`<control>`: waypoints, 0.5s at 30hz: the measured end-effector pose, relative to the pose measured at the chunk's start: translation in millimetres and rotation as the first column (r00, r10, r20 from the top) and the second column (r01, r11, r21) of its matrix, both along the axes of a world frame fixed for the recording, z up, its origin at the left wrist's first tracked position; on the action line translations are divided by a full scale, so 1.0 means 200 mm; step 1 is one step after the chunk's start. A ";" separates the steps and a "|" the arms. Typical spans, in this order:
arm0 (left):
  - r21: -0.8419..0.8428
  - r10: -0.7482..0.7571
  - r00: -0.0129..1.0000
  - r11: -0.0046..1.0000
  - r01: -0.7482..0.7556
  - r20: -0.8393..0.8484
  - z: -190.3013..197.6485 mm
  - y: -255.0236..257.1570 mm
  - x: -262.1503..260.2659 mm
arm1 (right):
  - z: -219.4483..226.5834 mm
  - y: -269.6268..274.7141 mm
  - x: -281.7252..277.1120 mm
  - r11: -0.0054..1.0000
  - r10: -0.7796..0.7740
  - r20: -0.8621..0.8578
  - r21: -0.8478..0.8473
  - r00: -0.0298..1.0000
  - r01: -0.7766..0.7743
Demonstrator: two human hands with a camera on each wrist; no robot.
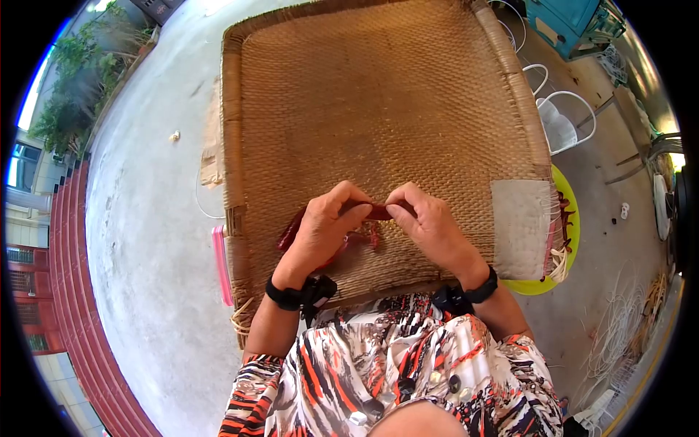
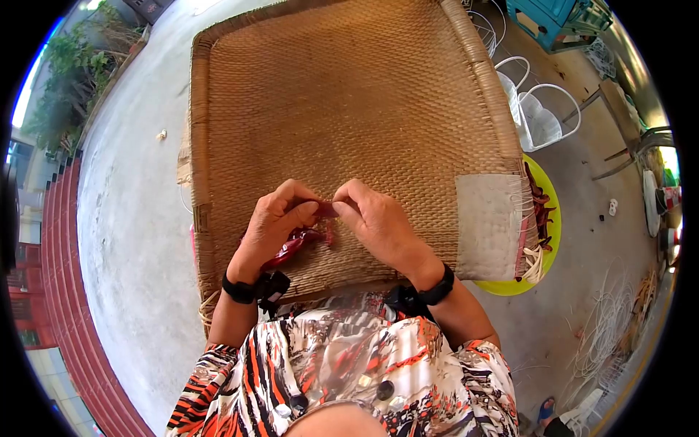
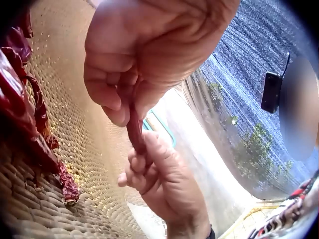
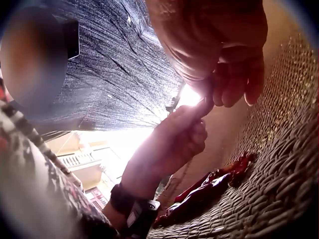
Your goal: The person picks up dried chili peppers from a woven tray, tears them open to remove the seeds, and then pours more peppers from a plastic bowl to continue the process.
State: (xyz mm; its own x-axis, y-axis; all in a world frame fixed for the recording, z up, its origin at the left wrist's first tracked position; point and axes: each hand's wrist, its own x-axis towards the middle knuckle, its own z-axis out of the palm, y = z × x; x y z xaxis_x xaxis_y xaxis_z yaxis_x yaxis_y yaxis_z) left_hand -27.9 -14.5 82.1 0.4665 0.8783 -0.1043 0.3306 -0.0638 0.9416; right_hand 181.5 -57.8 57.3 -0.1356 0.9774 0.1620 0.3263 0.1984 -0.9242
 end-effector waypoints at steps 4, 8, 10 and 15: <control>-0.173 0.004 0.990 0.985 0.020 0.138 -0.02 -0.02 -0.02 | -0.02 -0.02 0.01 0.981 0.025 -0.153 -0.189 0.988 -0.054; -0.180 -0.053 0.998 0.982 0.060 0.046 0.06 -0.03 -0.01 | 0.01 -0.07 0.09 0.993 -0.036 -0.070 -0.112 0.997 0.028; -0.029 -0.102 0.960 0.995 0.098 -0.259 0.17 -0.02 -0.07 | 0.07 -0.11 0.19 0.958 -0.278 -0.042 -0.082 0.960 0.274; 0.162 -0.012 0.689 0.969 0.187 -0.724 0.19 -0.07 -0.25 | 0.04 -0.24 0.67 0.595 -0.804 0.149 0.210 0.576 0.776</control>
